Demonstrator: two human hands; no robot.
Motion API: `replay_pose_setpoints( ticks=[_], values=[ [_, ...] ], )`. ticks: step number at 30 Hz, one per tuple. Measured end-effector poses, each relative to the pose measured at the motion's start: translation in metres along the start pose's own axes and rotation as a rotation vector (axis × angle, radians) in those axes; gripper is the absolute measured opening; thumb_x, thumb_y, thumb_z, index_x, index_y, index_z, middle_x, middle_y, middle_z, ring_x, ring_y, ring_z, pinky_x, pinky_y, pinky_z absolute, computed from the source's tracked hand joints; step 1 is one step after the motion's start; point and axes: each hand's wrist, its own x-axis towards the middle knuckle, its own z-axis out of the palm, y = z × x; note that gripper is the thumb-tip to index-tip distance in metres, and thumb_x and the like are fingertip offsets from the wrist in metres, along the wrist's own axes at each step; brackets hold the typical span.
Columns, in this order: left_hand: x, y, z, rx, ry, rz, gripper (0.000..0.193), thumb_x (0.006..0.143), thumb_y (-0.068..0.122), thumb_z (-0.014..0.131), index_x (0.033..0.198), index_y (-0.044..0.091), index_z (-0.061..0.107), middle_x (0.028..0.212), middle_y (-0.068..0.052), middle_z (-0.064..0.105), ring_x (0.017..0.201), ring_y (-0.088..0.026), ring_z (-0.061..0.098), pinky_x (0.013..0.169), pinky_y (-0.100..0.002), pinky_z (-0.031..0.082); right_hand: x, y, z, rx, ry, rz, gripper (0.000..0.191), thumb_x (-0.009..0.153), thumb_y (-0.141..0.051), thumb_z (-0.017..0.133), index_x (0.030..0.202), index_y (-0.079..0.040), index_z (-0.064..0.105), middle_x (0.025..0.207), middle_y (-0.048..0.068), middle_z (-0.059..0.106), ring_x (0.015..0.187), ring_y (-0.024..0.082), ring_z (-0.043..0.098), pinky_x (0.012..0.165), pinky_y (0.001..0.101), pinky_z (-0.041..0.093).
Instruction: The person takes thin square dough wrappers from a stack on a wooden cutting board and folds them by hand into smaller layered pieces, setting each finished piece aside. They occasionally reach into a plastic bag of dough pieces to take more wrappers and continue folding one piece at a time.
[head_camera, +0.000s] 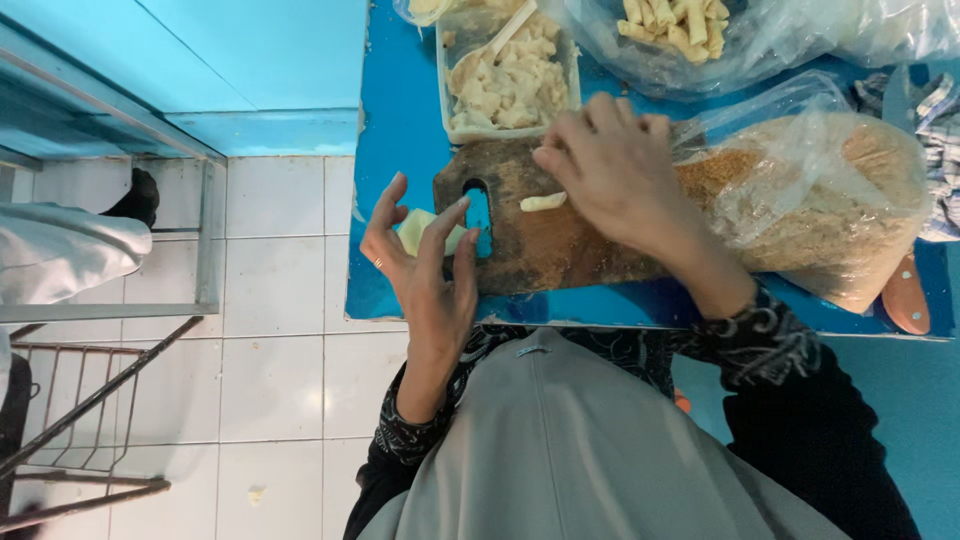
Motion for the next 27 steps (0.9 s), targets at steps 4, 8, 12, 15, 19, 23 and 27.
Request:
replay_pose_setpoints(
  ticks=[4,8,12,15,19,23,27],
  values=[
    [0.003,-0.004,-0.002,0.028,-0.018,-0.006,0.028,0.095,0.009,0.080,0.122,0.016,0.075,0.159,-0.016,0.040,0.132,-0.036,0.044,0.111,-0.046,0.037,-0.016,-0.003,-0.015,0.111,-0.012,-0.087,0.023,0.101,-0.036,0.070,0.109,-0.014,0.072,0.101,0.007,0.048,0.100,0.026,0.048,0.089,0.0479,0.031],
    [0.009,0.002,0.001,-0.028,-0.077,0.015,0.028,0.095,0.012,0.080,0.123,0.014,0.075,0.158,-0.016,0.041,0.131,-0.035,0.044,0.111,-0.047,0.037,-0.026,-0.014,-0.011,0.168,0.080,-0.107,0.021,0.097,-0.029,0.073,0.106,-0.011,0.073,0.105,0.007,0.054,0.105,0.025,0.055,0.093,0.0451,0.039],
    [0.011,0.015,-0.009,-0.253,-0.220,0.055,0.034,0.099,0.018,0.077,0.132,0.011,0.070,0.159,-0.017,0.040,0.142,-0.036,0.042,0.116,-0.046,0.041,-0.033,-0.004,-0.016,0.742,-0.275,0.144,0.021,0.096,-0.025,0.068,0.108,-0.009,0.074,0.104,-0.001,0.064,0.088,0.011,0.068,0.074,0.0304,0.057],
    [0.014,0.023,-0.009,-0.309,-0.303,0.087,0.025,0.097,0.016,0.076,0.122,0.014,0.076,0.154,-0.014,0.047,0.138,-0.033,0.046,0.117,-0.047,0.041,-0.036,0.001,-0.017,1.134,-0.473,0.268,0.022,0.098,-0.022,0.065,0.108,-0.003,0.073,0.098,0.003,0.067,0.080,0.011,0.073,0.067,0.0284,0.061],
    [0.014,0.029,-0.008,-0.285,-0.259,0.077,0.018,0.095,0.017,0.078,0.112,0.012,0.075,0.151,-0.014,0.049,0.136,-0.033,0.047,0.115,-0.045,0.041,-0.038,-0.008,-0.018,1.260,-0.471,0.293,0.026,0.103,-0.022,0.063,0.111,0.001,0.074,0.101,0.005,0.072,0.090,0.009,0.070,0.075,0.0277,0.060],
    [0.010,0.030,-0.006,-0.228,-0.237,0.102,0.016,0.096,0.015,0.078,0.110,0.009,0.074,0.151,-0.015,0.048,0.137,-0.035,0.046,0.116,-0.046,0.038,-0.044,-0.028,-0.025,0.948,-0.399,0.374,0.025,0.093,-0.019,0.073,0.111,-0.001,0.075,0.092,0.007,0.077,0.083,0.011,0.075,0.072,0.0296,0.061],
    [0.008,0.030,0.000,-0.213,-0.222,0.090,0.015,0.097,0.012,0.078,0.110,0.008,0.073,0.151,-0.016,0.048,0.137,-0.034,0.046,0.115,-0.046,0.038,-0.047,-0.038,-0.029,1.018,-0.239,0.247,0.046,0.092,-0.017,0.071,0.135,-0.006,0.058,0.109,0.002,0.077,0.095,0.007,0.075,0.079,0.0277,0.063]
  ],
)
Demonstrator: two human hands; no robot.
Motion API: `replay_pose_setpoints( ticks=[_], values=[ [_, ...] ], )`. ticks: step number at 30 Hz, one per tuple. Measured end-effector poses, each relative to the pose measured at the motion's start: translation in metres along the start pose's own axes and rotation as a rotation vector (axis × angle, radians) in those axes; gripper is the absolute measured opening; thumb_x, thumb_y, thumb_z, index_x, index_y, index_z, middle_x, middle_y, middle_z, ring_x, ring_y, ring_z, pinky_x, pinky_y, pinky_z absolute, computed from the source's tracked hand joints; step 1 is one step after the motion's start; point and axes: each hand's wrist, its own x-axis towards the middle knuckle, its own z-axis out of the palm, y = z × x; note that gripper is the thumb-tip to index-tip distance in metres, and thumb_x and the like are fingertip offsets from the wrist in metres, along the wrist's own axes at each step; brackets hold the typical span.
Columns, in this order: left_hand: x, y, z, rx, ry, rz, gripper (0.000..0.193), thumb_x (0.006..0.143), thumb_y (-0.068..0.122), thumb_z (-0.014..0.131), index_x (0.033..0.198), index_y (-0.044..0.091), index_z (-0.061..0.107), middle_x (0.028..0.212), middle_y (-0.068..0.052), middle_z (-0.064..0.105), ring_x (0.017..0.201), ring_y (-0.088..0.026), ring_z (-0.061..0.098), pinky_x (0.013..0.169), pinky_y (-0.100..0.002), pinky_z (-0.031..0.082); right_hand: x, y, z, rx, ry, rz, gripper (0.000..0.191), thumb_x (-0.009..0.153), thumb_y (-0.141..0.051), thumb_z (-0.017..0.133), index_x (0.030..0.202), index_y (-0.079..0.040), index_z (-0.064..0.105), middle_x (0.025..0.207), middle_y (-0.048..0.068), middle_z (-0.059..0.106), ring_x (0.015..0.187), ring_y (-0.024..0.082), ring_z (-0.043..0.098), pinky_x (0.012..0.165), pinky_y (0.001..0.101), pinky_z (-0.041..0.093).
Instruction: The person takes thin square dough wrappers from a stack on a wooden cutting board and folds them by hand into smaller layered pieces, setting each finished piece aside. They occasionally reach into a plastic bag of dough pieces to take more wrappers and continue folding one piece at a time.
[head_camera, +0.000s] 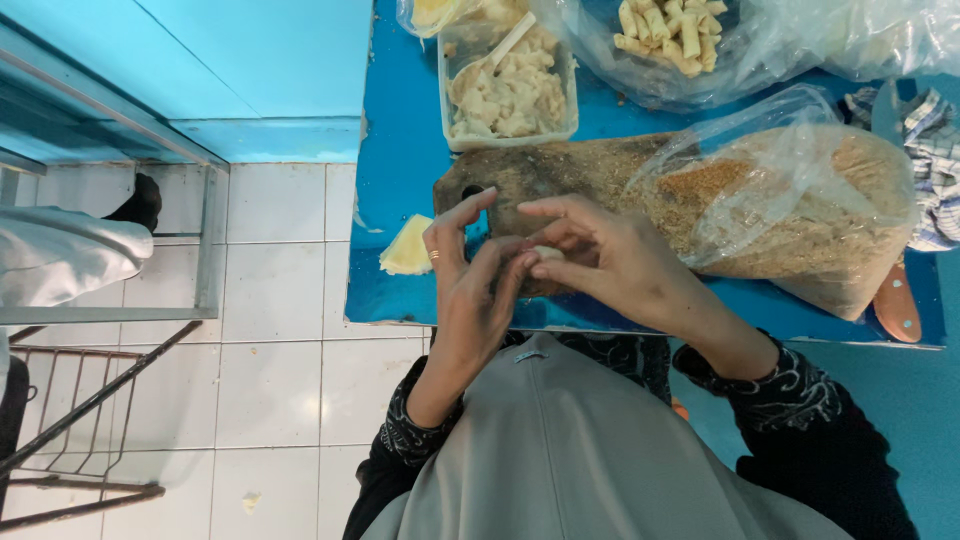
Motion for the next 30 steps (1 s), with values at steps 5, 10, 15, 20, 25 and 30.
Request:
replay_pose_setpoints(
  ticks=[5,10,15,20,25,30],
  values=[
    [-0.007,-0.010,-0.003,-0.061,0.051,-0.076,0.040,0.094,0.018,0.081,0.130,0.006,0.067,0.153,-0.016,0.046,0.133,-0.032,0.049,0.114,-0.044,0.043,0.027,0.006,-0.025,0.032,-0.047,0.130,0.025,0.093,-0.014,0.072,0.118,-0.007,0.071,0.101,0.006,0.078,0.087,0.012,0.073,0.071,0.0296,0.062],
    [-0.012,-0.042,-0.037,0.299,0.188,-0.186,0.038,0.093,0.024,0.081,0.127,0.010,0.071,0.148,-0.014,0.051,0.130,-0.033,0.048,0.111,-0.045,0.040,0.049,0.009,-0.107,-0.390,0.444,0.028,0.027,0.115,-0.022,0.062,0.141,-0.012,0.065,0.127,0.009,0.073,0.104,0.019,0.074,0.086,0.0314,0.059],
    [-0.018,-0.063,-0.062,0.514,0.049,-0.257,0.037,0.097,0.025,0.079,0.127,0.006,0.071,0.137,-0.017,0.054,0.128,-0.039,0.044,0.112,-0.054,0.028,0.019,-0.001,-0.122,-0.809,0.435,-0.446,0.042,0.113,-0.001,0.059,0.153,0.009,0.047,0.142,0.031,0.059,0.123,0.036,0.065,0.096,0.0408,0.060],
    [-0.019,-0.065,-0.061,0.387,-0.006,-0.245,0.021,0.088,0.017,0.078,0.107,0.009,0.072,0.132,-0.011,0.059,0.128,-0.035,0.048,0.112,-0.052,0.030,-0.018,-0.013,-0.058,-0.360,0.337,-0.184,0.042,0.108,-0.010,0.067,0.150,-0.008,0.059,0.136,0.016,0.070,0.123,0.025,0.070,0.106,0.0377,0.061],
    [-0.010,-0.063,-0.058,0.368,-0.031,-0.192,0.013,0.089,0.008,0.075,0.099,0.005,0.067,0.114,-0.008,0.067,0.111,-0.033,0.060,0.113,-0.057,0.030,0.003,-0.001,0.011,-0.423,0.179,-0.214,0.045,0.094,-0.013,0.075,0.137,-0.009,0.063,0.136,0.011,0.070,0.115,0.024,0.072,0.087,0.0337,0.060],
    [-0.011,-0.045,-0.071,0.065,0.068,-0.218,0.015,0.090,0.000,0.072,0.104,0.004,0.066,0.103,-0.008,0.070,0.104,-0.032,0.066,0.093,-0.042,0.051,0.024,-0.008,0.041,-0.518,0.173,-0.520,0.062,0.090,-0.015,0.079,0.146,-0.007,0.055,0.144,0.016,0.061,0.130,0.037,0.061,0.104,0.0445,0.053]
  ],
)
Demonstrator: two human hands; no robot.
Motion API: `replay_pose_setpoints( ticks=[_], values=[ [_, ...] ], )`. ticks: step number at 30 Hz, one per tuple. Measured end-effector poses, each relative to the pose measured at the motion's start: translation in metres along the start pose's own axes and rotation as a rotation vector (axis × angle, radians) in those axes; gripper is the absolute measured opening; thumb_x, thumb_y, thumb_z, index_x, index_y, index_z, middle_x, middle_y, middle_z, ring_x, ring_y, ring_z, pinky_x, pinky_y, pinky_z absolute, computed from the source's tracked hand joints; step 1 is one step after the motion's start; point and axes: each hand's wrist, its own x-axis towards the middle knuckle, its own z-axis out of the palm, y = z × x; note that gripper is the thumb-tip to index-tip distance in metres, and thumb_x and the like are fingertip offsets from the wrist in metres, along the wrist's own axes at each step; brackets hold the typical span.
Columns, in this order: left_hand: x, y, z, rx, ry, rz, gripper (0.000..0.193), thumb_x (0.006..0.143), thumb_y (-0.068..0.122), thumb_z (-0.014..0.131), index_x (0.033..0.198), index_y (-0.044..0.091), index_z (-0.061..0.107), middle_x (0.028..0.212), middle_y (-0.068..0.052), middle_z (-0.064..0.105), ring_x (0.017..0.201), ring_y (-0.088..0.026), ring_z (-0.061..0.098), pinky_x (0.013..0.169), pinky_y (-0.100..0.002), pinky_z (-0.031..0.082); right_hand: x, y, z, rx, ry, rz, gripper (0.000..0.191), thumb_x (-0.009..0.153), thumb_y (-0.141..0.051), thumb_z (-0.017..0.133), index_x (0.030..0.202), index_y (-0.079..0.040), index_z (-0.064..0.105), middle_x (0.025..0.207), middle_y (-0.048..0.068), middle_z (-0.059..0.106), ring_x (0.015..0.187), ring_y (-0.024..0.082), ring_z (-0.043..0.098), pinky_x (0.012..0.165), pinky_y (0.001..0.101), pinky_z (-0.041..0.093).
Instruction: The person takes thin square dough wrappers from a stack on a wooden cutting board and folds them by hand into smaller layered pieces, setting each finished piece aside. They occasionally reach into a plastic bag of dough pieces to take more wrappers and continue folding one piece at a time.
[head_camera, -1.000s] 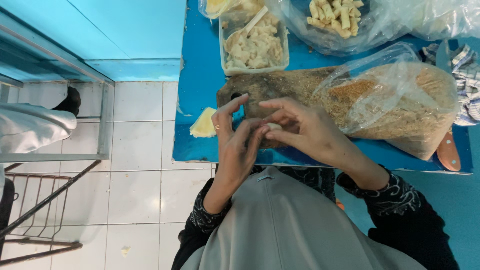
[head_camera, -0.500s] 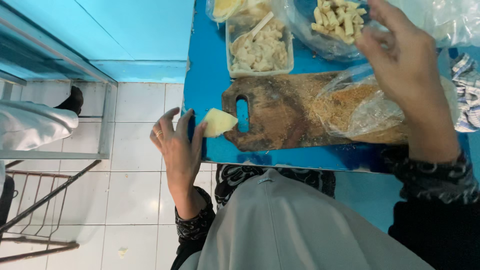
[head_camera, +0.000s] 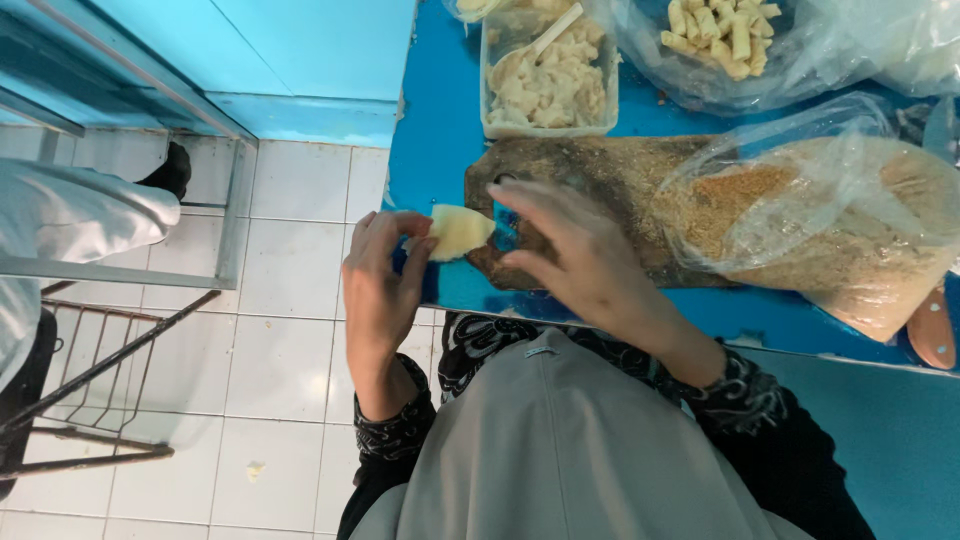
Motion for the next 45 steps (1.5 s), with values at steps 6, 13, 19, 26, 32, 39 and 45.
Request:
replay_pose_setpoints(
  ticks=[6,13,19,26,32,39,45],
  values=[
    [0.005,0.005,-0.003,-0.002,-0.029,0.093,0.019,0.090,0.001,0.075,0.106,0.002,0.066,0.103,-0.012,0.071,0.100,-0.033,0.068,0.086,-0.038,0.053,0.018,-0.016,0.043,-0.071,0.081,0.088,0.047,0.094,-0.008,0.078,0.138,-0.012,0.062,0.094,0.008,0.068,0.088,0.026,0.070,0.076,0.0413,0.056],
    [0.005,-0.004,-0.003,0.029,-0.066,0.022,0.025,0.090,0.005,0.076,0.113,0.004,0.069,0.104,-0.009,0.071,0.099,-0.031,0.065,0.088,-0.040,0.051,0.008,-0.010,0.052,-0.016,0.151,0.090,0.031,0.091,-0.004,0.074,0.121,-0.009,0.067,0.092,0.009,0.065,0.081,0.026,0.069,0.068,0.0402,0.054],
    [0.004,-0.008,0.004,0.106,-0.080,0.108,0.017,0.088,0.002,0.075,0.104,0.004,0.073,0.103,-0.009,0.070,0.101,-0.031,0.060,0.093,-0.042,0.047,0.009,0.012,0.025,0.233,0.144,0.306,0.009,0.099,-0.008,0.071,0.108,-0.007,0.070,0.098,0.007,0.065,0.078,0.019,0.072,0.067,0.0320,0.057],
    [0.002,-0.015,0.011,0.064,0.041,0.018,0.011,0.091,-0.002,0.073,0.101,0.002,0.072,0.099,-0.009,0.070,0.095,-0.029,0.065,0.085,-0.038,0.052,-0.017,0.015,0.025,0.063,-0.065,0.346,0.010,0.094,-0.016,0.074,0.092,-0.007,0.071,0.080,0.005,0.066,0.064,0.018,0.066,0.057,0.0347,0.051],
    [0.001,-0.018,0.014,0.159,0.098,0.018,0.013,0.091,-0.002,0.074,0.103,0.002,0.073,0.113,-0.014,0.067,0.106,-0.030,0.063,0.090,-0.039,0.052,-0.049,0.022,-0.043,-0.410,0.090,0.455,0.015,0.099,-0.021,0.074,0.094,-0.007,0.070,0.086,0.008,0.067,0.072,0.023,0.067,0.062,0.0389,0.050],
    [0.004,-0.013,0.021,0.077,0.181,0.010,0.018,0.098,-0.003,0.070,0.114,0.003,0.074,0.134,-0.017,0.058,0.120,-0.031,0.061,0.102,-0.041,0.053,-0.051,-0.008,-0.031,-0.117,0.032,0.330,0.013,0.090,-0.017,0.076,0.087,-0.007,0.068,0.079,0.006,0.067,0.068,0.022,0.067,0.060,0.0365,0.052],
    [-0.003,0.007,0.024,0.049,0.241,0.084,0.016,0.099,0.000,0.073,0.115,0.003,0.074,0.137,-0.015,0.057,0.123,-0.028,0.060,0.109,-0.040,0.052,-0.039,0.007,-0.052,-0.515,0.142,0.365,0.014,0.087,-0.014,0.082,0.086,-0.005,0.071,0.083,0.013,0.064,0.073,0.029,0.066,0.060,0.0397,0.049]
  ],
)
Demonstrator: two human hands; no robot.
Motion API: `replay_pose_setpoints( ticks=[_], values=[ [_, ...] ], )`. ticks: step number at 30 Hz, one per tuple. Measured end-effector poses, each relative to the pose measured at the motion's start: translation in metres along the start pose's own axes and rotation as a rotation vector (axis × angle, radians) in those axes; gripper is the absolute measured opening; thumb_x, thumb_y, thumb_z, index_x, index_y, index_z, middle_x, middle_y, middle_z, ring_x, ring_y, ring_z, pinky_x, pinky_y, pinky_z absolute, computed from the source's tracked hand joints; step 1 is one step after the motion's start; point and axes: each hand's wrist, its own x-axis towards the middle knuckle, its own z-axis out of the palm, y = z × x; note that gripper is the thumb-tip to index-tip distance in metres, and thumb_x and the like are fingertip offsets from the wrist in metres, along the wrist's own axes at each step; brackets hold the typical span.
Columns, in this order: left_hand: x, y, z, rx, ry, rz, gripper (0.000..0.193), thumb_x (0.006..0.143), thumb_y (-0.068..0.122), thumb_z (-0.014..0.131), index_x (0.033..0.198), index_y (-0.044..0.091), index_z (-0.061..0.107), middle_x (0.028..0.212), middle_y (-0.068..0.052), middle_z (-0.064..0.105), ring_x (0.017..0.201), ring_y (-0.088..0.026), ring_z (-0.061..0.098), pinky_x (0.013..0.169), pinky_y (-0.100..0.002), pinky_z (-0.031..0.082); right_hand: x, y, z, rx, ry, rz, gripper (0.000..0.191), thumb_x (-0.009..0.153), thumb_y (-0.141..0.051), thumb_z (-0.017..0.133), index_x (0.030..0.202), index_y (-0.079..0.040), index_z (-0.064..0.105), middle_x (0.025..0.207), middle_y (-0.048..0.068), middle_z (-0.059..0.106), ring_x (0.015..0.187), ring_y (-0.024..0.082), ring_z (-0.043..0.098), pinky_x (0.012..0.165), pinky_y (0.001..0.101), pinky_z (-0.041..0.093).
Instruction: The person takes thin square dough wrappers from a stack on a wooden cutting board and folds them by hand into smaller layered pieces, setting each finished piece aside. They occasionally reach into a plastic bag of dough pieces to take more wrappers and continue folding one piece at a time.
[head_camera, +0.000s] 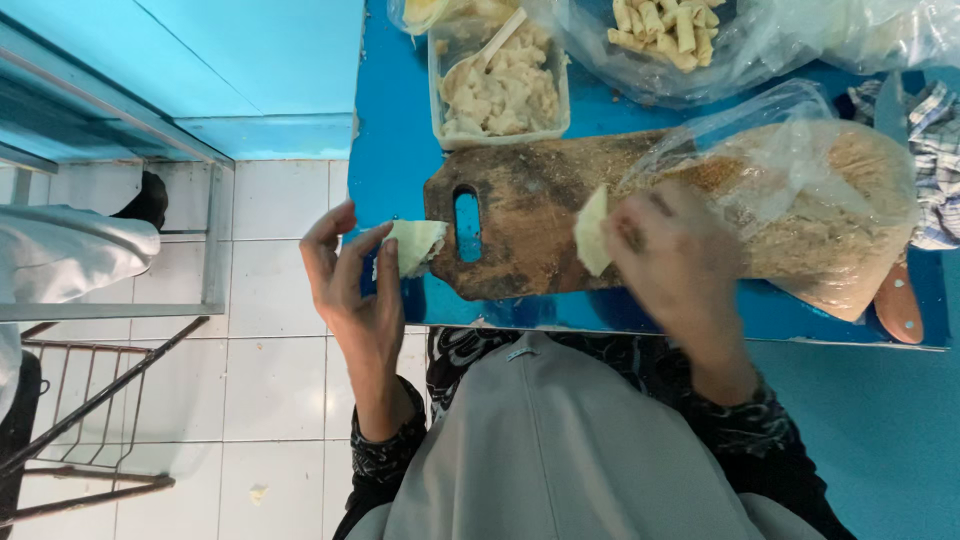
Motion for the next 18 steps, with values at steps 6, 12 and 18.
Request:
replay_pose_setpoints(
  ticks=[6,12,18],
  values=[
    [-0.015,0.038,0.020,-0.648,-0.392,-0.204,0.047,0.096,0.013,0.075,0.139,0.004,0.059,0.139,-0.009,0.057,0.129,-0.018,0.059,0.106,-0.032,0.053,-0.003,0.017,-0.025,0.603,-0.202,0.129,0.012,0.092,-0.009,0.078,0.102,-0.003,0.075,0.094,0.006,0.076,0.083,0.013,0.075,0.071,0.0273,0.059],
    [-0.031,0.042,0.055,-1.141,-0.554,-0.401,0.018,0.102,0.000,0.072,0.119,-0.003,0.069,0.117,-0.006,0.066,0.110,-0.013,0.065,0.095,-0.028,0.054,-0.005,0.011,-0.007,0.777,-0.339,0.223,0.021,0.091,-0.007,0.076,0.110,-0.002,0.074,0.097,0.004,0.079,0.086,0.009,0.076,0.073,0.0250,0.062],
    [-0.040,0.036,0.060,-0.921,-0.425,-0.419,0.009,0.103,0.001,0.067,0.103,-0.006,0.072,0.098,-0.005,0.067,0.089,-0.010,0.063,0.077,-0.024,0.050,-0.015,0.003,0.008,0.682,0.034,0.097,0.044,0.089,-0.008,0.082,0.130,-0.004,0.065,0.122,0.006,0.067,0.097,0.013,0.070,0.077,0.0255,0.060]
  ],
)
